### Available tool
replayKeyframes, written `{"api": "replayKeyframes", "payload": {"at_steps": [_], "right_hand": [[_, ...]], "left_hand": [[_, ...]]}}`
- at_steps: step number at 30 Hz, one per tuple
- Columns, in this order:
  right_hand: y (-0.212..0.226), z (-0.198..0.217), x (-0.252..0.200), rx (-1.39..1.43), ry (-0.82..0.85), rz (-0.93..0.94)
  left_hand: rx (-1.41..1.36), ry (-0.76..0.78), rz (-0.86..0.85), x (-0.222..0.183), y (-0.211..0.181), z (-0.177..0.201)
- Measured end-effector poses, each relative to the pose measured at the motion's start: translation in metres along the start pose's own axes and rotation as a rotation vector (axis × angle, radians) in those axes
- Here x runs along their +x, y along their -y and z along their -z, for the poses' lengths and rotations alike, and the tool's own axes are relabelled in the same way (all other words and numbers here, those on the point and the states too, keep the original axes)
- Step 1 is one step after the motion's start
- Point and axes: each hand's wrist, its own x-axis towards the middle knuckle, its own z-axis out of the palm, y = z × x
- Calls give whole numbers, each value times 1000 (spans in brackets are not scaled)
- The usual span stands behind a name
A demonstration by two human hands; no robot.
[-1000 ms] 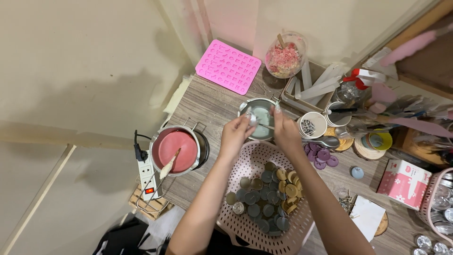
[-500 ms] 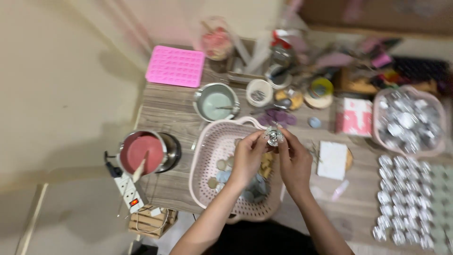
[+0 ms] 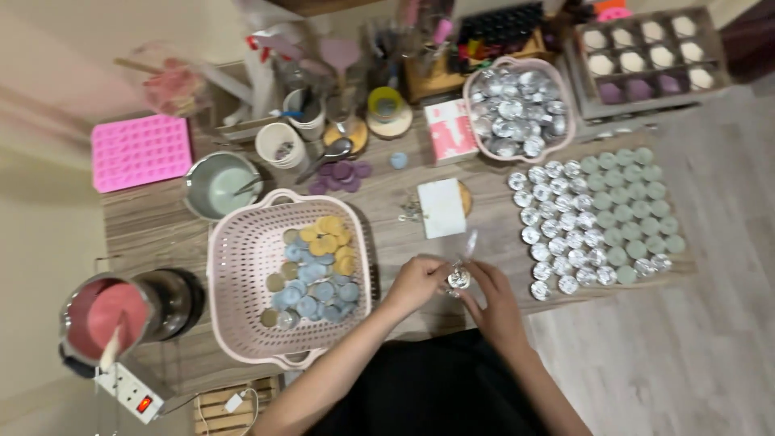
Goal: Sorting small circular wax melts from a basket and preparing them for placement or packaging.
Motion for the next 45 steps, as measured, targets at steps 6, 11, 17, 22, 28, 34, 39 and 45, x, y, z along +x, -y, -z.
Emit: {"api": "replayKeyframes", "payload": {"at_steps": [6, 11, 17, 22, 28, 34, 39, 45], "right_hand": [[-35, 8, -23, 83, 52, -97], [-77, -13, -35, 107, -18, -111], [-110, -26, -37, -76, -76, -78], [-115, -22, -34, -86, -37, -135], [-108, -32, -11, -278, 130, 51], [-114, -42, -9, -315, 251, 20], [-125, -51, -12, -380, 286, -16], [-135, -60, -10, -386, 325, -69]], "left_hand": [[154, 95, 49, 12, 14, -37], [342, 57, -131, 36, 18, -41], [365, 6, -3, 33, -30, 5], [302, -97, 17, 13, -52, 31], [292, -181, 122, -10, -61, 20], [403, -189, 240, -18, -73, 14], [434, -196, 144, -19, -69, 24], [399, -224, 160, -18, -68, 34]]}}
